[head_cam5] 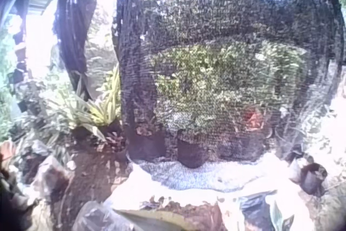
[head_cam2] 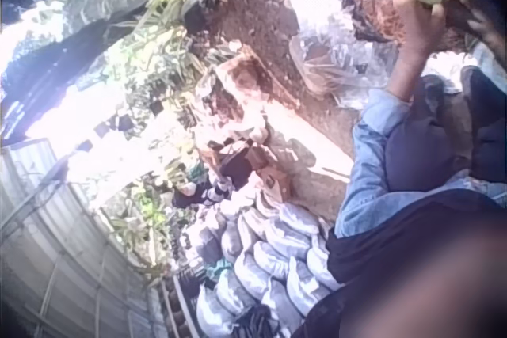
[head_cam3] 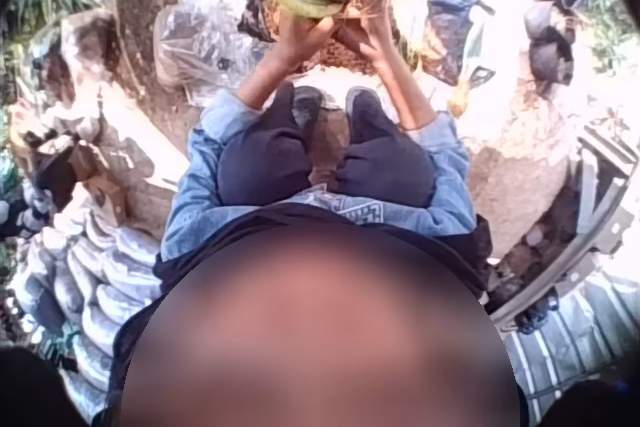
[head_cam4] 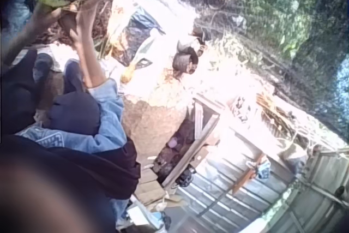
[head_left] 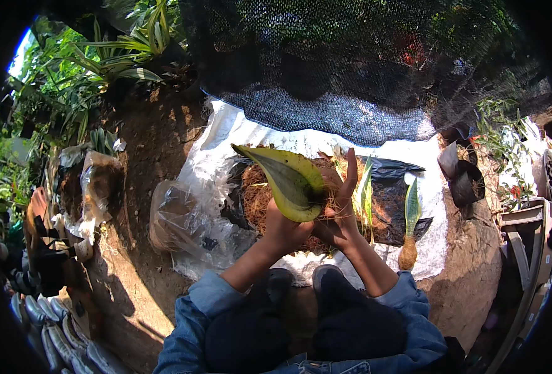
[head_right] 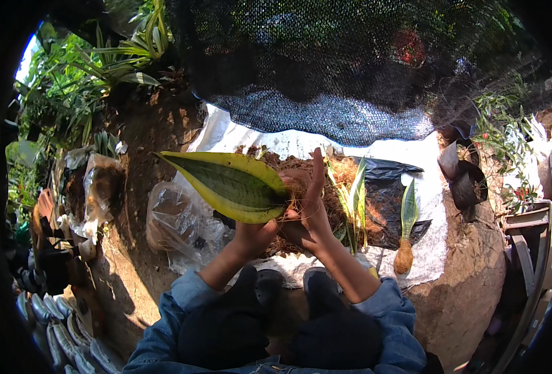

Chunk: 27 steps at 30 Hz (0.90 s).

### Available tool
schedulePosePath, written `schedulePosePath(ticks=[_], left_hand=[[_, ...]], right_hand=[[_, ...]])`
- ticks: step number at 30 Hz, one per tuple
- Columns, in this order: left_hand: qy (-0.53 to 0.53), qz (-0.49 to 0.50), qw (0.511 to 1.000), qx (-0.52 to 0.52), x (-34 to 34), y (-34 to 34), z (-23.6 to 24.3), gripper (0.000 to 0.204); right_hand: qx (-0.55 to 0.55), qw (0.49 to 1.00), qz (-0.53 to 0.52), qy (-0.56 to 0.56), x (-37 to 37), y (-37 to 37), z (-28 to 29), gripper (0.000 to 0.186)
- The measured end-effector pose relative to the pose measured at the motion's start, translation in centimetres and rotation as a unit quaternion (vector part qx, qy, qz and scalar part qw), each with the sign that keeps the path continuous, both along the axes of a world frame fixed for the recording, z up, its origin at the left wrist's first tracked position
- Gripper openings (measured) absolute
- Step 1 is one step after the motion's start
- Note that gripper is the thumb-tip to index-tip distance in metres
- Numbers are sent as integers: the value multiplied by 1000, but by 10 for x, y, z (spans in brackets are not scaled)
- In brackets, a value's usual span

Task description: The person sits on the ground and wraps a plant's root ball with coir fiber by hand. They repeatedly adjust and press the coir around the roots to secure it before setting the plant down.

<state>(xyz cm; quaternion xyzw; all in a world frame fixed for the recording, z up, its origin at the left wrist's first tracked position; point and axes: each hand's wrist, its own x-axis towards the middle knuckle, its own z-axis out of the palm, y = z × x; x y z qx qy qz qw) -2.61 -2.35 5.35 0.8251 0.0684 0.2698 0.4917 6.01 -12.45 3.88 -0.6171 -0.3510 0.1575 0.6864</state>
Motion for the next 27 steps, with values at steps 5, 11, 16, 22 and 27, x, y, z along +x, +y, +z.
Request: schedulePosePath(ticks=[5,11,16,22,27], left_hand=[[12,-92,985,-148,-3,14,9,32],[-33,-132,971,-196,-1,13,4,34],[-82,-30,963,-256,-4,5,2,28],[-99,35,959,-265,-3,16,-3,21],[-110,24,947,-301,-4,15,-6,19]], right_hand=[[-39,933,140,329,9,-14,11,138],[27,981,170,87,10,-9,19,136],[-11,989,91,-115,19,-9,19,116],[78,991,20,-103,22,-12,21,49],[-3,995,44,-93,19,-4,20,31]])
